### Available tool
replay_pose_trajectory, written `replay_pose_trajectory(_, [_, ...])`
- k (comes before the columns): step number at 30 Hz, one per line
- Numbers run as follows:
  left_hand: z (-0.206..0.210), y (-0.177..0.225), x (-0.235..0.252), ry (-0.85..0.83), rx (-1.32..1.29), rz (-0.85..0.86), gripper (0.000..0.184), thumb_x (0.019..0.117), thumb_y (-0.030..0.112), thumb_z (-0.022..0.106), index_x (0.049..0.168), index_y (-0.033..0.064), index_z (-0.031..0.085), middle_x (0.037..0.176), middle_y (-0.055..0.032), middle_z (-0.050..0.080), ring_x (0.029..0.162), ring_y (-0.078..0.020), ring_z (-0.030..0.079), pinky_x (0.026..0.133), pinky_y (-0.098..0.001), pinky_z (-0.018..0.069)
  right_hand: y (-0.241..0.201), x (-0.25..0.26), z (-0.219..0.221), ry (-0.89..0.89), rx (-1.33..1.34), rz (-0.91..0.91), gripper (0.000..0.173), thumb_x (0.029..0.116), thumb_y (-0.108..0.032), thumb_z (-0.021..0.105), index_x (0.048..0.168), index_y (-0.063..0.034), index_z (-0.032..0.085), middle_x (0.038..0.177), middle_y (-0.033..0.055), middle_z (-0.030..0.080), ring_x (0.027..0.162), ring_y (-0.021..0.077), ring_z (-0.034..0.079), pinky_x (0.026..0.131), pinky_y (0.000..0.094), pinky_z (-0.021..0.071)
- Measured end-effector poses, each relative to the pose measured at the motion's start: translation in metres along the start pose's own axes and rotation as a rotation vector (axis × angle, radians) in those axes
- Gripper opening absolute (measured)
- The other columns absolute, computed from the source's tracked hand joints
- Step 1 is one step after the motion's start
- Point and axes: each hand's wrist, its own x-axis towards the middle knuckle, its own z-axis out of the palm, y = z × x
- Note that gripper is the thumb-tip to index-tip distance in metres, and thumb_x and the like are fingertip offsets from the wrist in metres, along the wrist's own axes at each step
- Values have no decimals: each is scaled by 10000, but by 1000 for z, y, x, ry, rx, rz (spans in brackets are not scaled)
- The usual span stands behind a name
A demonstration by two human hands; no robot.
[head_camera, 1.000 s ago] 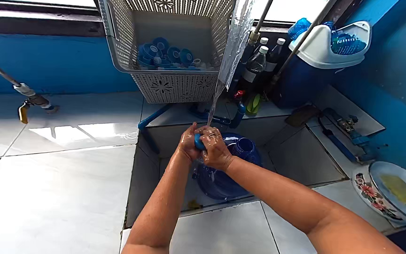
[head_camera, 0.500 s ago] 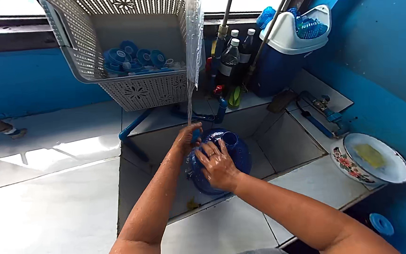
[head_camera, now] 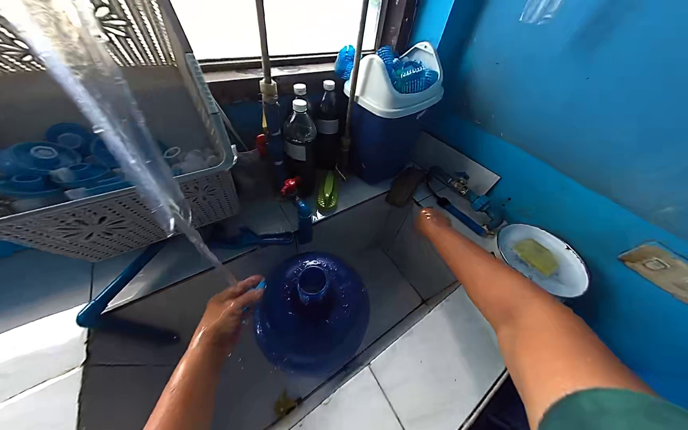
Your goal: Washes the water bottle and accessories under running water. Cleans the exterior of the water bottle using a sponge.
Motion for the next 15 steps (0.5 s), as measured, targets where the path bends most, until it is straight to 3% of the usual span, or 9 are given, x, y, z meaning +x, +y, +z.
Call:
replay_pose_trajectory(3, [-31,-10,-20,184,233,38,407,885,-53,689,1284,-55,608,1142,-143,661,942,-126,638,842,-281,536,59,47,9,160,41,108,498,923,-86,709,1336,142,549,1382,367,543,1291,545,528,1027,703,436])
replay_pose_trajectory(6, [-88,-18,-53,488,450,87,446,932,72,704,1358,-9,600,1267,-247,635,1118,-311,633,984,-490,497,91,74,25,192,3,118,799,869,-75,764,1539,41,345,1415,408,483,1325,589,469,1030,729,415])
replay_pose_trajectory(7, [-107,-21,-65,596,528,96,435,959,100,693,1367,-13,594,1280,-273,627,1149,-363,625,1009,-542,473,94,73,26,194,17,118,814,866,-54,750,1555,34,326,1462,406,436,1376,580,418,1066,719,388])
replay_pose_trajectory(9, [-149,-31,-87,763,657,91,429,983,103,666,1370,-57,573,1330,-333,586,1250,-465,567,1071,-633,398,86,51,24,178,97,84,682,919,-16,650,1528,65,354,1502,386,403,1422,533,389,1119,666,359])
replay_pose_trajectory(11, [-182,-43,-107,870,722,-28,437,991,103,638,1377,-83,548,1407,-363,513,1342,-508,477,1117,-666,333,76,11,28,150,241,-100,483,1033,-53,489,1492,76,414,1431,375,493,1333,501,511,1096,611,410])
replay_pose_trajectory(13, [-196,-57,-117,942,785,-175,492,980,152,663,1382,-98,528,1462,-395,431,1403,-545,378,1146,-702,251,71,-36,39,182,379,-481,391,1057,-76,457,1376,138,529,1221,387,624,1120,483,640,998,573,480])
replay_pose_trajectory(15, [-172,-55,-121,958,814,-132,688,954,205,684,1470,-139,388,1586,-429,176,1499,-585,125,1192,-721,84,60,-77,47,223,392,-875,382,1031,-134,498,1276,124,637,1159,325,692,1068,438,696,975,553,530])
